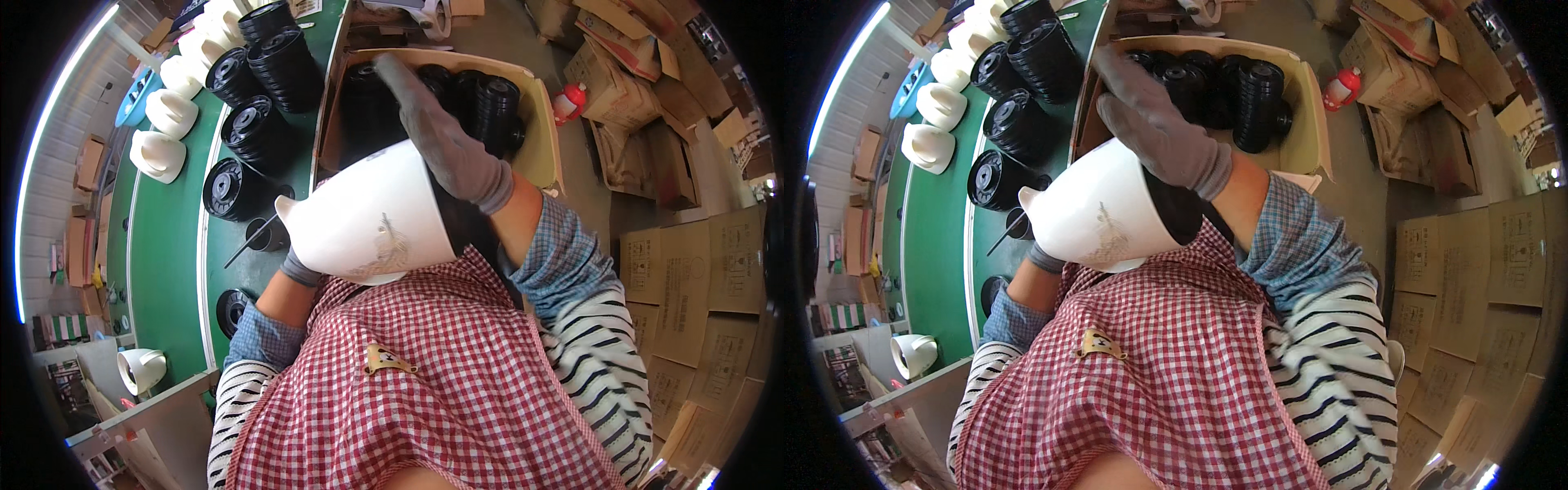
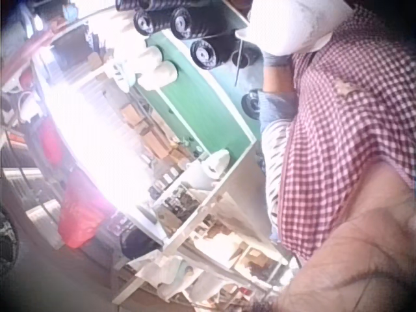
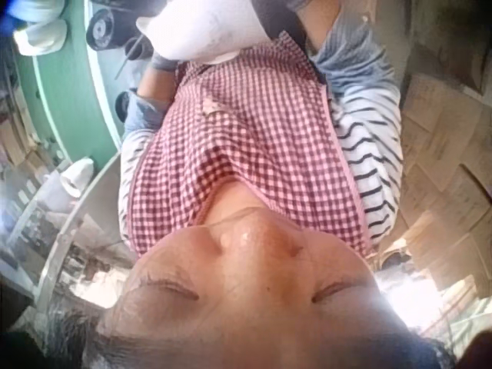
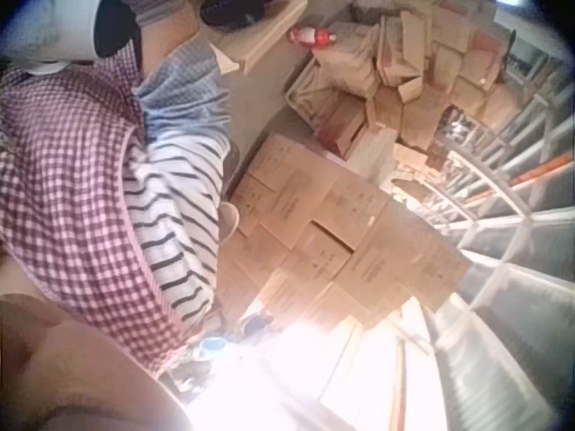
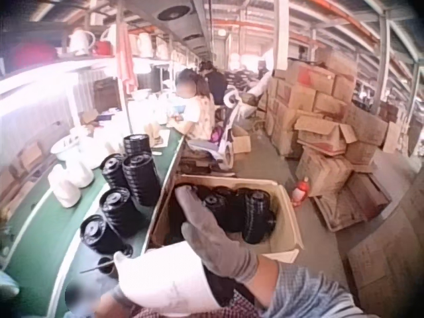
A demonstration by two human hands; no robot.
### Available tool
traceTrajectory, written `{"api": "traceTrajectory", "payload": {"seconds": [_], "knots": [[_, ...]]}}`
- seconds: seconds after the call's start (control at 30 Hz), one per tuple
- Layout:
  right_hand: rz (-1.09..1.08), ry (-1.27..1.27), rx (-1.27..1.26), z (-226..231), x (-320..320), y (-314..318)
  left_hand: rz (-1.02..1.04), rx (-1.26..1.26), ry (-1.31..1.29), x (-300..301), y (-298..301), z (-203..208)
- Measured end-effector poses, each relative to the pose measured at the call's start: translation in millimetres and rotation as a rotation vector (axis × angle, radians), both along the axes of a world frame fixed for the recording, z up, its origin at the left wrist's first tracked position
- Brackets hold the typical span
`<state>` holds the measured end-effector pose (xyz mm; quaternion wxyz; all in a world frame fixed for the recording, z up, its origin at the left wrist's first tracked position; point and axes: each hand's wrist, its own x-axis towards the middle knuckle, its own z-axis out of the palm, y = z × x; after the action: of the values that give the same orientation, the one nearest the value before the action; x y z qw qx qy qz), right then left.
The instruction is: The person assembles white ceramic pitchers by inserting black plastic filter units into the openings, then placing black lids on top. They handle each pitcher one at a time, repeating the same sequence of actions throughout the clip.
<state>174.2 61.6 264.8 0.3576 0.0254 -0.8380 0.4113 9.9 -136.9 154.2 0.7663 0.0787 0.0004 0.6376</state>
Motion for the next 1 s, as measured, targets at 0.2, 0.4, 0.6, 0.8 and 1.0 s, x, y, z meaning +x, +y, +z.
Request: {"api": "traceTrajectory", "payload": {"seconds": [0.2,0.4,0.6,0.8,1.0], "knots": [[-0.017,0.167,-0.222,-17,28,58,0.084,-0.051,-0.072,-13,-15,-22],[-0.044,-0.049,-0.165,-55,33,-7,0.313,-0.336,0.050,-13,-11,-54],[0.039,-0.110,-0.440,-17,33,-11,0.399,-0.153,0.243,-28,-21,-70],[-0.132,-0.097,-0.178,-16,40,-6,0.171,0.112,0.059,0,-9,-27],[-0.123,-0.064,-0.206,-10,49,22,0.203,-0.376,0.048,-14,-17,-44]]}}
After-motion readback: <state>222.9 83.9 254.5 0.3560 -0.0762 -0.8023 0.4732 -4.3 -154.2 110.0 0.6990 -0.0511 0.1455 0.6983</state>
